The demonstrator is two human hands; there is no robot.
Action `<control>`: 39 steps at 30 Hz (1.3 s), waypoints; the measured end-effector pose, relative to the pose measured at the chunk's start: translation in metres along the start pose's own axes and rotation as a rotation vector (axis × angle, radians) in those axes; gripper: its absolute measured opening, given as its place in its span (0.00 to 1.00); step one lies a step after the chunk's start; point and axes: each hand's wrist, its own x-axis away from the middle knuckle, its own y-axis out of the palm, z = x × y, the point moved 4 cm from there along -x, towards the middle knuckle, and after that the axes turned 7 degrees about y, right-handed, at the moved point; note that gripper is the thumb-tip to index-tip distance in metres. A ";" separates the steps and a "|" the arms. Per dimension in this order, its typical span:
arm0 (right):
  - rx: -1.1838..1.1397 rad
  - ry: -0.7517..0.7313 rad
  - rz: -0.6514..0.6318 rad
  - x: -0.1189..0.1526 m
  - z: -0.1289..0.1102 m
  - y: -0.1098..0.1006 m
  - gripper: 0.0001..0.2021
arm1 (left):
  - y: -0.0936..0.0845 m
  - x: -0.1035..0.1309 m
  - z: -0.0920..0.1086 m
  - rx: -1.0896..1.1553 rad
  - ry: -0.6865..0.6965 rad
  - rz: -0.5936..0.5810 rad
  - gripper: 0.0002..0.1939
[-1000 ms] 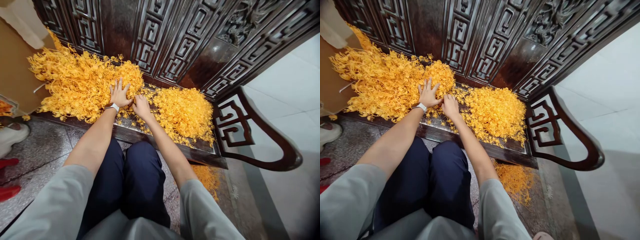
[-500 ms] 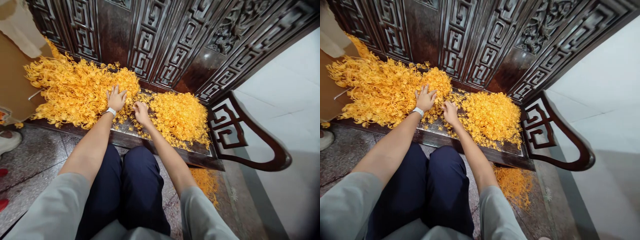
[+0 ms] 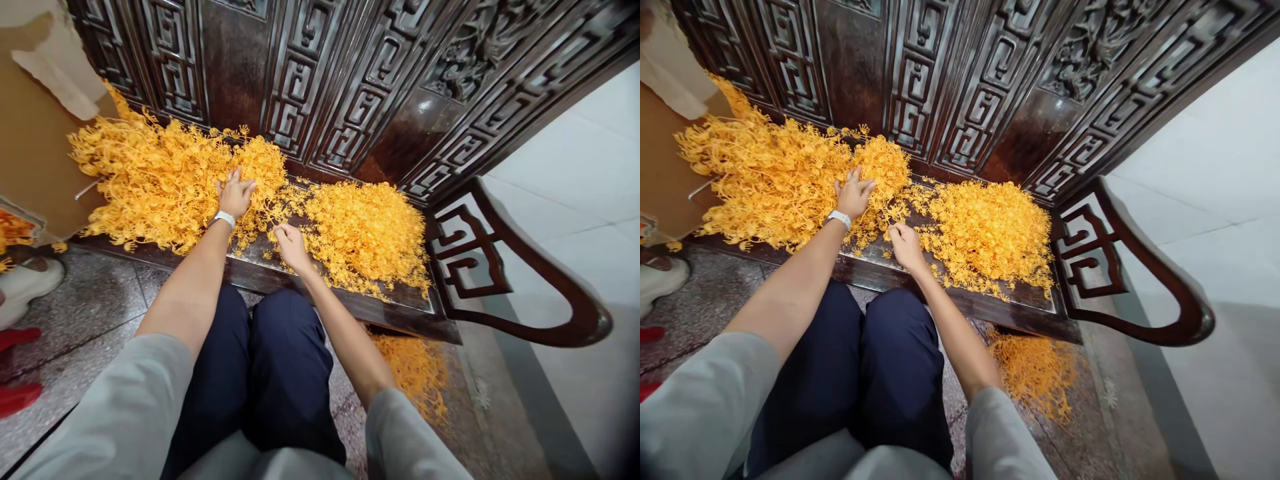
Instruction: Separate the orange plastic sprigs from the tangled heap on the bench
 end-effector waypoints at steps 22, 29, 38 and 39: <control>-0.226 0.149 0.438 0.190 0.000 -0.161 0.17 | 0.006 -0.006 -0.015 -0.031 -0.021 0.024 0.32; -0.098 0.211 0.485 0.209 -0.005 -0.190 0.20 | 0.009 -0.005 -0.018 -0.071 0.069 0.069 0.30; -0.347 0.033 0.830 0.231 -0.081 -0.259 0.18 | 0.012 -0.003 -0.020 -0.055 0.063 0.103 0.28; -0.335 0.012 0.836 0.235 -0.087 -0.266 0.19 | 0.011 -0.002 -0.018 -0.049 0.059 0.105 0.28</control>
